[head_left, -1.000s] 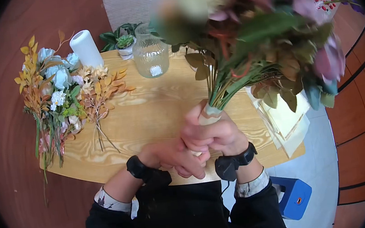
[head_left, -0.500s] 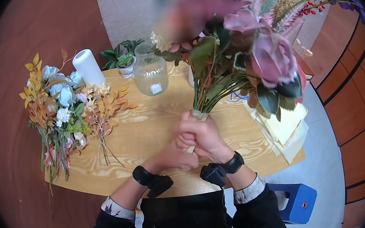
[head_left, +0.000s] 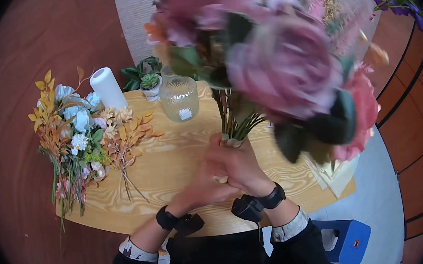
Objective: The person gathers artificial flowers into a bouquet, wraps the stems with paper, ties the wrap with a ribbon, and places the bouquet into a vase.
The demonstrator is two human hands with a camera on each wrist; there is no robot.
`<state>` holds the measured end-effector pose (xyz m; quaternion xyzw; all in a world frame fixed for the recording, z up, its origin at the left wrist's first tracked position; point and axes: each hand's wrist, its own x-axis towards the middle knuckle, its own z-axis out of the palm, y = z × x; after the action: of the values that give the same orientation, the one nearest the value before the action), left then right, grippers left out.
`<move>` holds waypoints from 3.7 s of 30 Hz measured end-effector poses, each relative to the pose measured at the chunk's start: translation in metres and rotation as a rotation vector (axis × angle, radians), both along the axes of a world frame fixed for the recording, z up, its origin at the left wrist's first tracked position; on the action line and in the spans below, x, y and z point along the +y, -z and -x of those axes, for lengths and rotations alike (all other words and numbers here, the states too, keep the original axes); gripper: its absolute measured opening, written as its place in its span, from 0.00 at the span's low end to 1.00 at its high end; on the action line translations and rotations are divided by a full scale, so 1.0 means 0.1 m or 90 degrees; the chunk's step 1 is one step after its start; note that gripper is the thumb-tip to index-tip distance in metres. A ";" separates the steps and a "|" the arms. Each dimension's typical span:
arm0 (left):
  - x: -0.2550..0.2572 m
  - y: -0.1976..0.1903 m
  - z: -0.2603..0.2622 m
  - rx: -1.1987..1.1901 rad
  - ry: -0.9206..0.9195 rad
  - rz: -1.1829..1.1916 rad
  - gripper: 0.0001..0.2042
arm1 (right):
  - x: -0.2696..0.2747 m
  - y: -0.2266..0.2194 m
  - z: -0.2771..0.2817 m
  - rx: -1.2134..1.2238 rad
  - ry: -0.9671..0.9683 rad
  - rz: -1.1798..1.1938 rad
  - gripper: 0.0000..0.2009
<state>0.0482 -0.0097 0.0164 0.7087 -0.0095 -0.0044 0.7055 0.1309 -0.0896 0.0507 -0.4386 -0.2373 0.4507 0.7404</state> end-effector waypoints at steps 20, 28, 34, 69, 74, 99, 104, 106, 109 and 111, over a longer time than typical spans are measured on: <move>0.15 0.32 0.59 -0.349 -0.360 -0.448 0.19 | -0.33 0.48 0.01 -0.262 0.175 0.039 0.05; 0.19 0.07 0.82 -0.360 -0.355 -0.519 0.19 | -0.37 0.59 0.01 -0.239 0.181 0.041 0.04; 0.46 0.20 0.35 -0.346 -0.351 -0.595 0.19 | -0.03 0.55 -0.10 -0.198 0.171 0.030 0.04; 0.00 0.47 -0.14 -0.155 -0.184 0.038 0.10 | 0.08 0.17 -0.12 0.045 0.054 -0.021 0.11; 0.03 0.38 -0.03 0.161 0.061 0.348 0.05 | 0.02 0.07 -0.24 0.072 -0.180 -0.069 0.11; -0.12 0.38 -0.17 -0.105 -0.396 -0.208 0.08 | 0.14 0.04 -0.21 0.033 -0.022 -0.045 0.12; -0.20 0.32 -0.15 -0.169 -0.507 -0.229 0.08 | 0.17 -0.03 -0.04 -0.039 0.079 -0.022 0.13; -0.19 0.49 -0.27 -0.152 -0.532 -0.259 0.09 | 0.15 0.03 -0.02 -0.050 0.134 0.003 0.11; -0.12 0.65 -0.37 -0.127 -0.565 -0.316 0.10 | 0.15 0.13 -0.02 -0.070 0.214 0.038 0.09; -0.06 0.70 -0.41 -0.237 -0.547 -0.360 0.12 | 0.18 0.15 -0.05 -0.077 0.239 0.051 0.08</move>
<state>0.0895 -0.0161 -0.0540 0.7995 0.1578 0.4071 0.4125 0.1362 -0.0716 0.0355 -0.5309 -0.1773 0.2866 0.7775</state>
